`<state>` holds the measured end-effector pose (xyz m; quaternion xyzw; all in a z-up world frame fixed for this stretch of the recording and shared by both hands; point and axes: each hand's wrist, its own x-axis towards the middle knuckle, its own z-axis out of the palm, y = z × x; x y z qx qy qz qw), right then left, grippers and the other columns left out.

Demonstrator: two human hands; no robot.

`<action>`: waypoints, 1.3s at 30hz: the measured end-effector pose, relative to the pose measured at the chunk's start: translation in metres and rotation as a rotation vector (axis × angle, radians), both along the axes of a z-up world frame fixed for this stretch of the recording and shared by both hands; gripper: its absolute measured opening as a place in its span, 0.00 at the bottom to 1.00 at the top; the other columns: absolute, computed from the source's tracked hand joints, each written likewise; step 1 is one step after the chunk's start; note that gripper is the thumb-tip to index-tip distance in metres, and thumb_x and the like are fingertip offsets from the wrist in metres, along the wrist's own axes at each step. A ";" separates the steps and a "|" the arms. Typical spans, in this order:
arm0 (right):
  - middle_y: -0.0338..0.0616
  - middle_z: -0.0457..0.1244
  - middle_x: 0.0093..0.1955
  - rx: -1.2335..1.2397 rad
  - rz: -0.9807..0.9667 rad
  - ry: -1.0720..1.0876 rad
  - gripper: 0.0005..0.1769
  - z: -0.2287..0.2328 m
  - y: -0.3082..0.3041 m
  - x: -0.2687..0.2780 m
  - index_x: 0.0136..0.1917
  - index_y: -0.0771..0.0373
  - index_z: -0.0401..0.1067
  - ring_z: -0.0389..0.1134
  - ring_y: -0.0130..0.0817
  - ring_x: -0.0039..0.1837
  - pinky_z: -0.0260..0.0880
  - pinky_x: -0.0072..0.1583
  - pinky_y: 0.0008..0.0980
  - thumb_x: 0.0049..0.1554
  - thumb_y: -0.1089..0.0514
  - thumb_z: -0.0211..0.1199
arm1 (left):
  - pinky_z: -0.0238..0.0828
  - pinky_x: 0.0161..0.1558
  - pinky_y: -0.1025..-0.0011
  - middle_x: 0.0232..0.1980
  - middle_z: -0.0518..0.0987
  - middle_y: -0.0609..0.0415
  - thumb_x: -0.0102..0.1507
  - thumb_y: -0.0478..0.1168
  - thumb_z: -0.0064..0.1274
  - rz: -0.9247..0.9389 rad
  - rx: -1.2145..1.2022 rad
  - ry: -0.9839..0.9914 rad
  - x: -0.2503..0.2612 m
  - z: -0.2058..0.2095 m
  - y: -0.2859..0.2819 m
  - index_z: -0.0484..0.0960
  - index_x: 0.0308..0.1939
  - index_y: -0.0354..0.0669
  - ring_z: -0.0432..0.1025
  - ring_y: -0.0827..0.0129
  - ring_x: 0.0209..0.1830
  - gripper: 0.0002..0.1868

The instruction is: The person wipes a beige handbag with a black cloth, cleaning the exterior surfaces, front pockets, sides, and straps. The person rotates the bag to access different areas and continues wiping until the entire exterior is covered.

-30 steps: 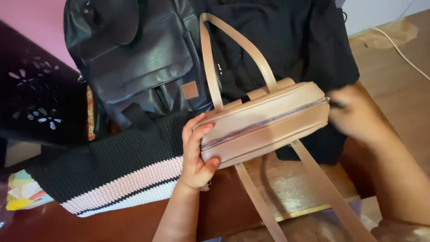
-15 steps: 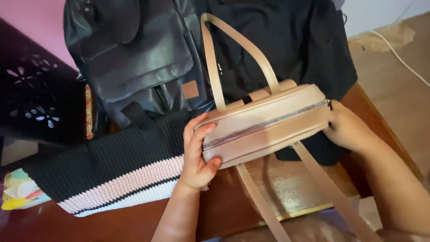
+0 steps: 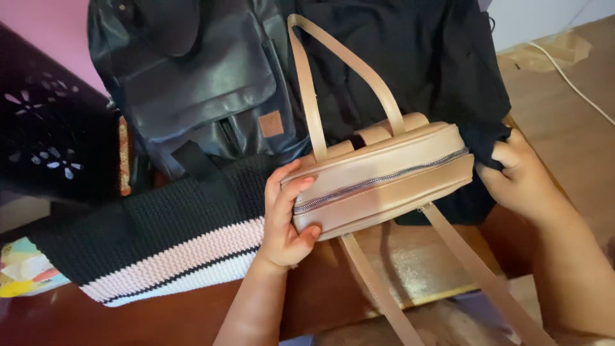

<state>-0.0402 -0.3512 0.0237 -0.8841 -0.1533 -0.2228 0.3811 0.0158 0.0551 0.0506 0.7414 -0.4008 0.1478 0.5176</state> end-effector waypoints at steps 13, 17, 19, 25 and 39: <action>0.54 0.60 0.51 -0.236 -0.283 0.523 0.28 -0.061 -0.024 0.000 0.64 0.43 0.77 0.64 0.51 0.54 0.64 0.59 0.46 0.53 0.67 0.61 | 0.55 0.78 0.49 0.71 0.61 0.38 0.70 0.66 0.43 -0.007 -0.038 -0.043 0.002 -0.002 -0.001 0.69 0.68 0.43 0.59 0.48 0.77 0.34; 0.60 0.57 0.51 -0.206 -0.411 0.035 0.03 -0.009 -0.033 -0.024 0.46 0.65 0.71 0.60 0.57 0.54 0.57 0.55 0.48 0.57 0.68 0.60 | 0.55 0.78 0.49 0.73 0.60 0.36 0.70 0.64 0.43 -0.004 -0.021 -0.040 0.000 -0.001 0.001 0.68 0.69 0.45 0.60 0.48 0.76 0.33; 0.69 0.60 0.52 -0.347 -0.313 -0.121 0.04 0.021 -0.023 -0.033 0.40 0.68 0.73 0.63 0.67 0.59 0.62 0.73 0.58 0.53 0.64 0.61 | 0.55 0.78 0.49 0.71 0.61 0.36 0.70 0.63 0.43 -0.024 -0.031 -0.059 0.002 -0.003 0.001 0.67 0.69 0.45 0.58 0.48 0.78 0.33; 0.57 0.65 0.57 -0.762 -0.116 -0.377 0.11 0.085 0.096 -0.007 0.38 0.49 0.79 0.64 0.56 0.50 0.68 0.45 0.53 0.49 0.66 0.62 | 0.57 0.78 0.49 0.74 0.60 0.37 0.70 0.62 0.43 -0.017 -0.010 -0.033 -0.003 0.002 0.001 0.67 0.70 0.48 0.60 0.47 0.77 0.31; 0.50 0.62 0.56 -0.002 -0.235 0.220 0.17 -0.077 -0.019 -0.001 0.56 0.59 0.75 0.64 0.45 0.61 0.60 0.63 0.40 0.56 0.71 0.56 | 0.57 0.76 0.51 0.72 0.60 0.34 0.69 0.63 0.43 -0.006 -0.007 -0.034 -0.004 -0.004 0.001 0.68 0.68 0.46 0.59 0.46 0.77 0.33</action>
